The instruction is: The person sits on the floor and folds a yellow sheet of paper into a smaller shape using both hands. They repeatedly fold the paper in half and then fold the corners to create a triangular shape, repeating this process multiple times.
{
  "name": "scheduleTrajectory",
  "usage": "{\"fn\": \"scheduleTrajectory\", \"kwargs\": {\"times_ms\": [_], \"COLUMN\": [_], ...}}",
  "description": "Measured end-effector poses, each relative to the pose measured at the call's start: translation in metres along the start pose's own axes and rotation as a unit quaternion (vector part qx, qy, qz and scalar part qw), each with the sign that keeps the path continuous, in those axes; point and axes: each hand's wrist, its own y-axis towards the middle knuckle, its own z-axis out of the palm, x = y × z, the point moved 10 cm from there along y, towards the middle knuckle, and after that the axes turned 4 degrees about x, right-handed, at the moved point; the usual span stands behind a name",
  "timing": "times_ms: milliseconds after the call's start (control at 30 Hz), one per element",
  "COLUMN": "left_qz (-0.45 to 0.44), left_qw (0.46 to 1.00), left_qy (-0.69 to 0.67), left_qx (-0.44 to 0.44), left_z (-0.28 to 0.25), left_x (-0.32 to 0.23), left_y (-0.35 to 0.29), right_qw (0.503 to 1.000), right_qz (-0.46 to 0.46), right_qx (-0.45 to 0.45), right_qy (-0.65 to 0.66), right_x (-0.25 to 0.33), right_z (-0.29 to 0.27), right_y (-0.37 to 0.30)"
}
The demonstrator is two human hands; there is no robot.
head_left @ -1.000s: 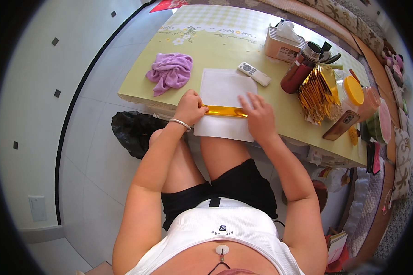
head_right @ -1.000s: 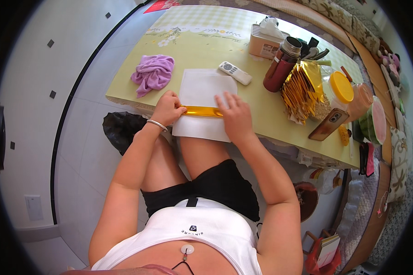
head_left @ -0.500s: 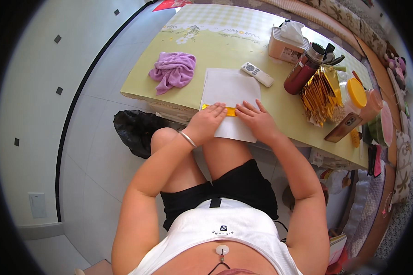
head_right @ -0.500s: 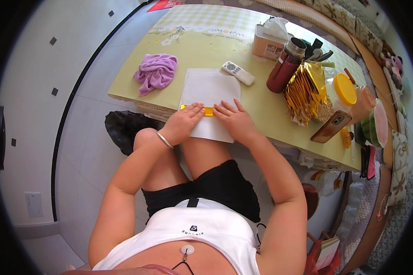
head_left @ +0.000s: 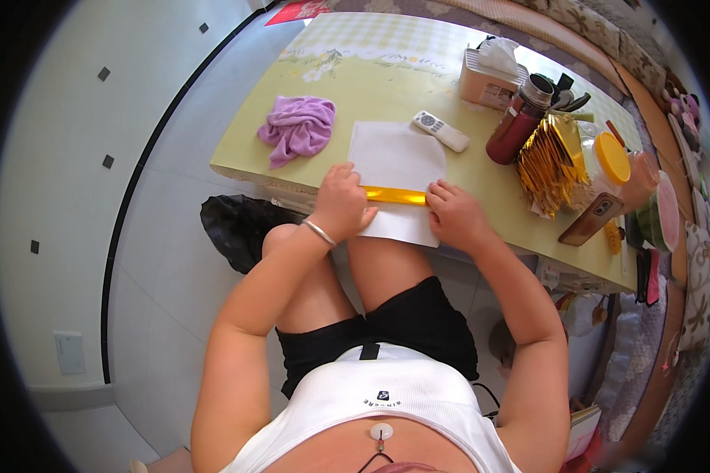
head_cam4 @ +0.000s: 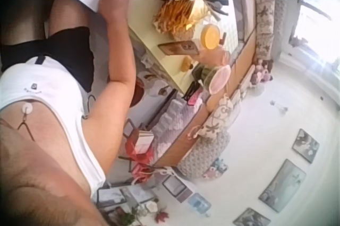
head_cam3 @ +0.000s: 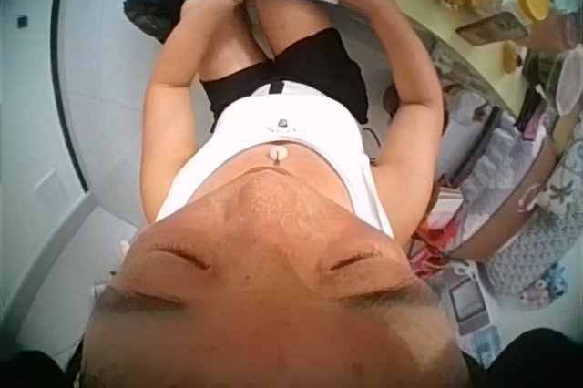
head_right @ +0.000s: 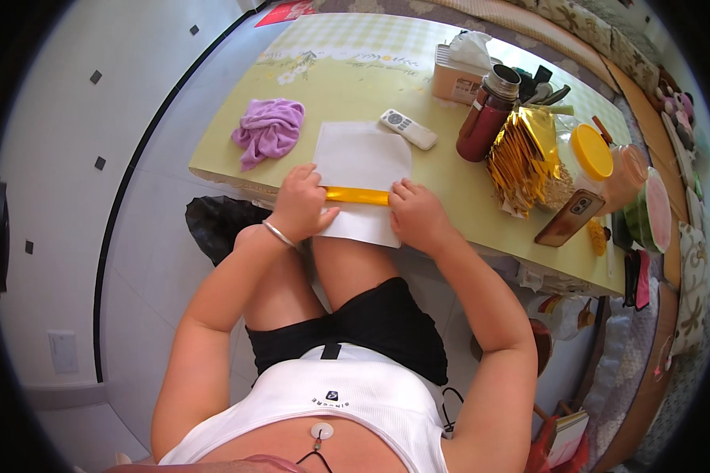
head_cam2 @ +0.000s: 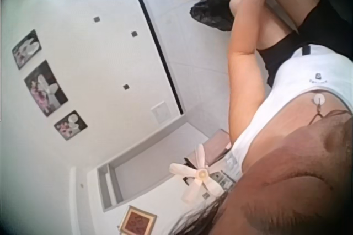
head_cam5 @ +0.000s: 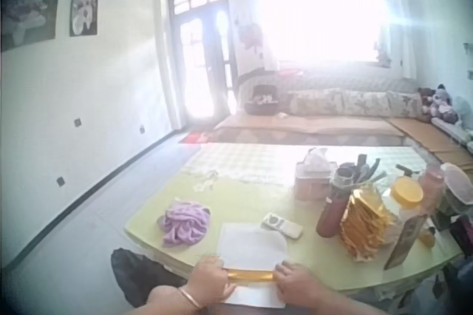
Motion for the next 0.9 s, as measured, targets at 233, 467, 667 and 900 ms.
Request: {"fn": "scheduleTrajectory", "kwargs": {"times_ms": [233, 467, 667, 900], "left_qz": [0.093, 0.005, -0.016, -0.072], "left_qw": [0.991, 0.999, 0.970, 0.766], "left_qy": [0.078, -0.003, -0.223, -0.631], "left_qx": [-0.051, -0.035, -0.097, 0.101], "left_z": [0.031, 0.031, -0.019, 0.030], "left_x": [-0.051, -0.029, 0.009, 0.047], "left_y": [0.032, 0.032, 0.014, 0.029], "right_qw": [0.998, 0.990, 0.954, 0.983], "right_qz": [-0.023, 0.058, 0.095, -0.042], "right_qx": [-0.062, -0.111, -0.219, -0.144], "right_qy": [-0.003, 0.063, 0.180, 0.109], "right_x": [0.000, -0.022, -0.044, -0.023], "right_z": [0.000, 0.001, -0.036, -0.036], "right_y": [0.005, 0.001, -0.019, -0.006]}}
